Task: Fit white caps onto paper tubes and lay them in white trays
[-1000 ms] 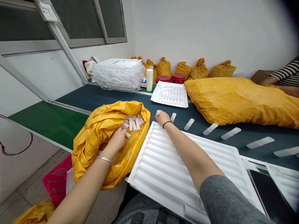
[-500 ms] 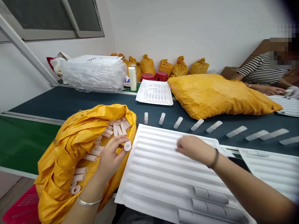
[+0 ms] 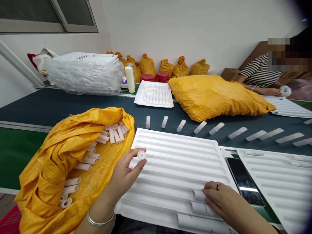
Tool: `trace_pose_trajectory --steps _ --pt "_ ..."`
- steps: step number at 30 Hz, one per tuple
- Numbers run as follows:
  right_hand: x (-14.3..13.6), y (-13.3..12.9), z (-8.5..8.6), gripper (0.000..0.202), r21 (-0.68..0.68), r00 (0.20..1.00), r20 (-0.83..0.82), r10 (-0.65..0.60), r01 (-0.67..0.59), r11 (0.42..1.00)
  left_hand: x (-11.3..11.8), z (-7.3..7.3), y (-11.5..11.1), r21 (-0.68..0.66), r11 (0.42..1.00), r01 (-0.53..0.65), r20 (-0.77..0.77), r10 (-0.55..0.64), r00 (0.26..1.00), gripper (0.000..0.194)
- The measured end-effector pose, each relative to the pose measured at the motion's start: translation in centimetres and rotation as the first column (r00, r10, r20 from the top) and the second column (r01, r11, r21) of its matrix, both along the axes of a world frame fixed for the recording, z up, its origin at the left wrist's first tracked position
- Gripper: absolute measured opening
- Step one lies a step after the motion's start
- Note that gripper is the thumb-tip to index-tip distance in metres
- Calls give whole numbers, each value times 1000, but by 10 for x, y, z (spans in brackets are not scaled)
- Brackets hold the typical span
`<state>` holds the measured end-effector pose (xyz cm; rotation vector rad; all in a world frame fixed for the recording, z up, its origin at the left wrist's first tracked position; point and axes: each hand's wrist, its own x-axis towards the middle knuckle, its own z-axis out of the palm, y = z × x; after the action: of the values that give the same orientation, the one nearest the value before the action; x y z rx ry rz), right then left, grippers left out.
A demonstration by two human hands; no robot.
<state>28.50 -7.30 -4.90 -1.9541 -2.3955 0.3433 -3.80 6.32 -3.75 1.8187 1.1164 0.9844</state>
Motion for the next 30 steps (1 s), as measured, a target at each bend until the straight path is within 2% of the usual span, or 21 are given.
trace_pose_trajectory --steps 3,5,7,9,11,13,15,16,17,20,22,25,27,30 --pt "2 -4 0 23 -91 998 39 39 -36 995 -4 1 -2 75 996 54 -96 -47 994 34" --pt "2 -2 5 21 -96 1000 21 -6 8 995 -5 2 -4 82 991 102 -157 -88 984 38" --pt "-2 6 16 16 -93 993 -83 -83 76 993 -3 4 -7 64 986 152 -213 -136 968 40" --pt "-13 19 28 13 -93 941 -291 -174 154 984 2 6 -11 25 984 177 -248 -165 955 39" --pt "-29 36 36 17 -97 805 -553 -216 195 976 9 8 -16 -19 980 196 -264 -194 945 34" --pt "-47 53 40 24 -122 608 -768 -203 172 977 13 9 -20 -26 976 218 -262 -217 940 30" --pt "-61 66 40 26 -138 455 -872 -179 121 983 14 10 -23 34 974 225 -240 -211 948 28" --pt "-66 71 40 26 -122 432 -888 -155 103 987 13 10 -24 77 972 224 -229 -201 952 28" --pt "-68 75 40 25 -78 448 -887 -110 90 993 11 11 -24 118 968 223 -222 -193 956 28" --pt "-67 84 47 23 146 588 -800 117 1 989 5 16 -25 162 960 228 -210 -192 959 27" --pt "-63 88 55 27 277 654 -698 292 -129 952 3 21 -26 145 964 223 -207 -191 960 26" --pt "-62 92 63 35 396 687 -541 485 -301 868 4 26 -27 108 962 252 -251 -218 943 23" --pt "-65 94 64 34 419 698 -503 509 -318 851 6 27 -28 122 961 250 -288 -207 935 22" --pt "-71 96 59 29 351 722 -557 410 -243 905 8 23 -29 290 932 218 -335 -115 935 23"
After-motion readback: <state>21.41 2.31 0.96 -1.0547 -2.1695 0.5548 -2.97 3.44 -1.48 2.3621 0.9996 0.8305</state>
